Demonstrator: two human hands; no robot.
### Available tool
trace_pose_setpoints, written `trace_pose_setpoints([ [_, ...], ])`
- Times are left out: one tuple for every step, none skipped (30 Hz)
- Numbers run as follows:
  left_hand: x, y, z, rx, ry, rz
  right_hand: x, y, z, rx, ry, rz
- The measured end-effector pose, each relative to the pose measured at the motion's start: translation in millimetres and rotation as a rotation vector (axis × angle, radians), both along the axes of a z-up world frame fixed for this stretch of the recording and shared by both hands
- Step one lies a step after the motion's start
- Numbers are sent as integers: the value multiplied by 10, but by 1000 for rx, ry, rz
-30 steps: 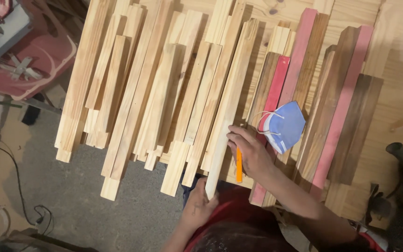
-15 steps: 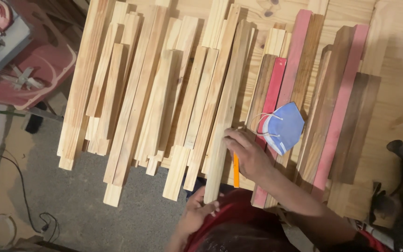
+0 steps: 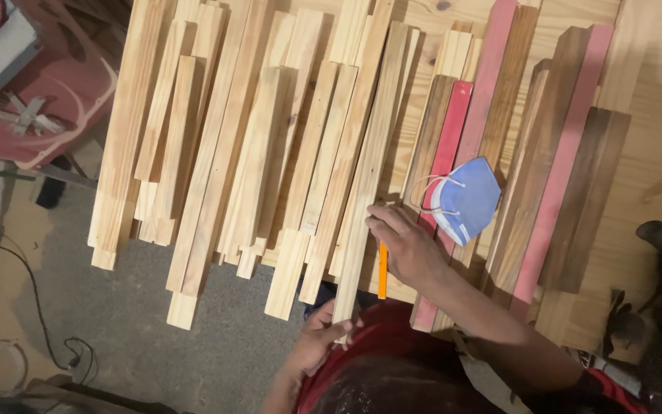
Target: Marking wooden slats with a pencil on a workbench
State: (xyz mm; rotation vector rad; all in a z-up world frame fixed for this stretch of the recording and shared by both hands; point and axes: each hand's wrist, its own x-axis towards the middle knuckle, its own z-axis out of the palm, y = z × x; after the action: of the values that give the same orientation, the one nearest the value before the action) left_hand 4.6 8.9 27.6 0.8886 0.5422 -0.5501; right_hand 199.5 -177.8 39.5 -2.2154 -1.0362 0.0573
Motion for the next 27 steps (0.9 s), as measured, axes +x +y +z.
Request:
trace_pose_setpoints([
  [5,8,4,0,0,1,2,2,-24,0,0,1],
  [8,15,7,91,-32,-92,0,0,-47,1,-20,-8],
  [10,23,10,182,-64,-184,-3,0,-71,2,-41,-16],
  [91,0,217,182,-65,-182,5,5,-34,1,-42,-14],
  [171,-22,424,348,-10,-280,11,12,2,18,-45,-31],
  [239,-48,634,514,51,-377,9,18,36,35,-45,-46],
  [242,-40,714,513,53,-374,4,26,71,35,-44,-42],
  [256,-24,794,517,7,-400,6,36,106,62,-27,-54],
  [270,-9,874,520,-39,-426,7,46,141,90,-10,-66],
  [239,0,877,521,-37,-423,2,47,147,91,-8,-63],
  [208,8,881,505,-62,-391,-3,48,155,119,19,-79],
  [187,22,883,490,-91,-360,3,54,163,149,44,-96],
  [131,18,805,493,-92,-357,-1,44,151,152,43,-94],
  [84,17,723,550,-122,-342,0,32,138,177,63,-98],
  [37,15,641,607,-152,-327,1,19,125,203,84,-101],
  [-6,18,561,609,-153,-328,4,25,128,205,82,-102],
  [-47,21,480,698,-130,-293,8,31,129,204,59,-106],
  [-96,18,399,784,-103,-257,6,30,130,201,37,-109],
  [-127,14,332,784,-103,-258,-2,24,120,201,38,-110],
  [-149,8,260,856,-120,-297,1,19,110,192,28,-106],
  [-174,5,189,927,-138,-335,2,16,100,182,18,-102],
  [-212,-13,150,927,-137,-333,-2,11,97,182,17,-100],
  [-250,-32,111,975,-256,-350,-6,6,95,180,24,-87],
  [-280,-41,70,1022,-377,-368,-6,5,91,179,29,-75],
  [-255,-34,123,1023,-379,-367,-3,9,87,180,27,-75],
  [-237,-34,178,1031,-403,-374,-8,6,84,167,29,-76],
  [-218,-31,232,1039,-427,-380,-13,4,79,153,31,-78],
])
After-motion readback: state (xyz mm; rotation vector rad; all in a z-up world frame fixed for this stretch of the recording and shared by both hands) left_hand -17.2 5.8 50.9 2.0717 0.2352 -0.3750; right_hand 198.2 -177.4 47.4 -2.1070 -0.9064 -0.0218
